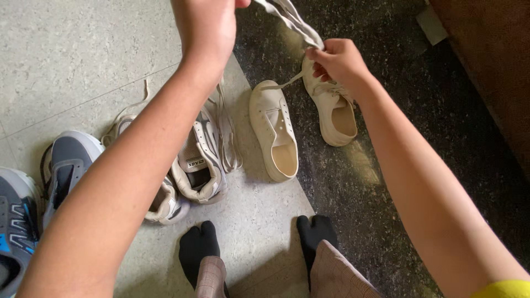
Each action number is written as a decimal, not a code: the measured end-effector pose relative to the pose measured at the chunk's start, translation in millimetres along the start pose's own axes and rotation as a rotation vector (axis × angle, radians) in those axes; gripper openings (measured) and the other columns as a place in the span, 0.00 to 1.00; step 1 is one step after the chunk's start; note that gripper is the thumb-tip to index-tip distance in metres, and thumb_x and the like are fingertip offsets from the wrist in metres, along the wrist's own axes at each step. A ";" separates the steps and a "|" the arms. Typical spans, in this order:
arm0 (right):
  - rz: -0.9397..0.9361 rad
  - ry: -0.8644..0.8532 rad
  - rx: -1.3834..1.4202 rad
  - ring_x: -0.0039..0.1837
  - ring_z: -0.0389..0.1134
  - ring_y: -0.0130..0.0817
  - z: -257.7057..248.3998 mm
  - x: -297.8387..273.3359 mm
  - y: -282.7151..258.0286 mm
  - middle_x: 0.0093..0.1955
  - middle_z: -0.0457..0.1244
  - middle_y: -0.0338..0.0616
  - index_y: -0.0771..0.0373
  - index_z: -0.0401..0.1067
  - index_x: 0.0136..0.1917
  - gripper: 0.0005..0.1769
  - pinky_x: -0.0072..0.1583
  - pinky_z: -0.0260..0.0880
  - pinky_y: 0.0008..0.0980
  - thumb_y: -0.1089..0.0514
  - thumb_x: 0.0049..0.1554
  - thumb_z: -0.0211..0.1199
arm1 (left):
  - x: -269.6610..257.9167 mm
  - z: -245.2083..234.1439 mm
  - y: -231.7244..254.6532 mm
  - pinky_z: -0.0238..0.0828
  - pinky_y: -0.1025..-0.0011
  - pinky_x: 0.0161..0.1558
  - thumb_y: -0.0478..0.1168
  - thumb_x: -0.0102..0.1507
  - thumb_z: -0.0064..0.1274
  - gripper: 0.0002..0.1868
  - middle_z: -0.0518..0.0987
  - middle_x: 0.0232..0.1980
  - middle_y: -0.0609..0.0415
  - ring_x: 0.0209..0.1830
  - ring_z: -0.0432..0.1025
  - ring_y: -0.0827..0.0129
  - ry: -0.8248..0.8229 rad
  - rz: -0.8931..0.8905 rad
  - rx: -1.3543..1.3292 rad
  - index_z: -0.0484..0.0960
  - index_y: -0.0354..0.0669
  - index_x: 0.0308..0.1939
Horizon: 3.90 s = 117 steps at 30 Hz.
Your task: The person removes the laces from a pair of white shoes and then re-laces them. The person then removes the laces from a second pair of beige shoes and begins to re-lace them.
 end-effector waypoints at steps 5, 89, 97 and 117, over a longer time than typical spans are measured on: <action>-0.161 -0.172 0.472 0.38 0.68 0.24 -34.0 -0.6 -6.3 0.37 0.65 0.37 0.61 0.74 0.49 0.11 0.43 0.74 0.27 0.51 0.67 0.62 | -24.8 -5.3 -33.4 0.77 0.77 0.32 0.46 0.70 0.50 0.14 0.82 0.31 0.60 0.25 0.75 0.79 0.003 -0.518 -0.024 0.86 0.43 0.38; -0.478 0.052 -0.539 0.57 0.68 0.61 69.6 -73.2 110.1 0.57 0.66 0.60 0.67 0.73 0.62 0.24 0.57 0.70 0.50 0.66 0.51 0.64 | -187.8 70.0 -48.0 0.61 0.39 0.68 0.68 0.53 0.63 0.49 0.42 0.81 0.50 0.73 0.51 0.23 -1.022 -0.511 0.801 0.56 0.76 0.75; -0.265 0.388 -0.446 0.52 0.72 0.48 5.9 -68.2 105.4 0.58 0.68 0.55 0.68 0.77 0.56 0.15 0.56 0.74 0.41 0.67 0.55 0.63 | -187.0 57.3 -33.4 0.62 0.39 0.67 0.67 0.54 0.63 0.49 0.42 0.81 0.48 0.77 0.45 0.24 -1.090 -0.619 0.805 0.55 0.77 0.75; 0.193 0.112 -0.460 0.73 0.60 0.47 -32.8 -45.1 175.6 0.78 0.56 0.44 0.47 0.56 0.80 0.48 0.69 0.65 0.45 0.64 0.50 0.69 | -182.8 105.2 -14.4 0.44 0.44 0.74 0.49 0.59 0.63 0.38 0.52 0.74 0.43 0.78 0.45 0.45 -1.091 -0.315 0.792 0.65 0.45 0.70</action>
Point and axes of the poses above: each hand's wrist, its own x-axis towards the middle knuckle, its own z-axis out of the palm, y = z × x, the point moved 3 cm from there along x, towards the middle knuckle
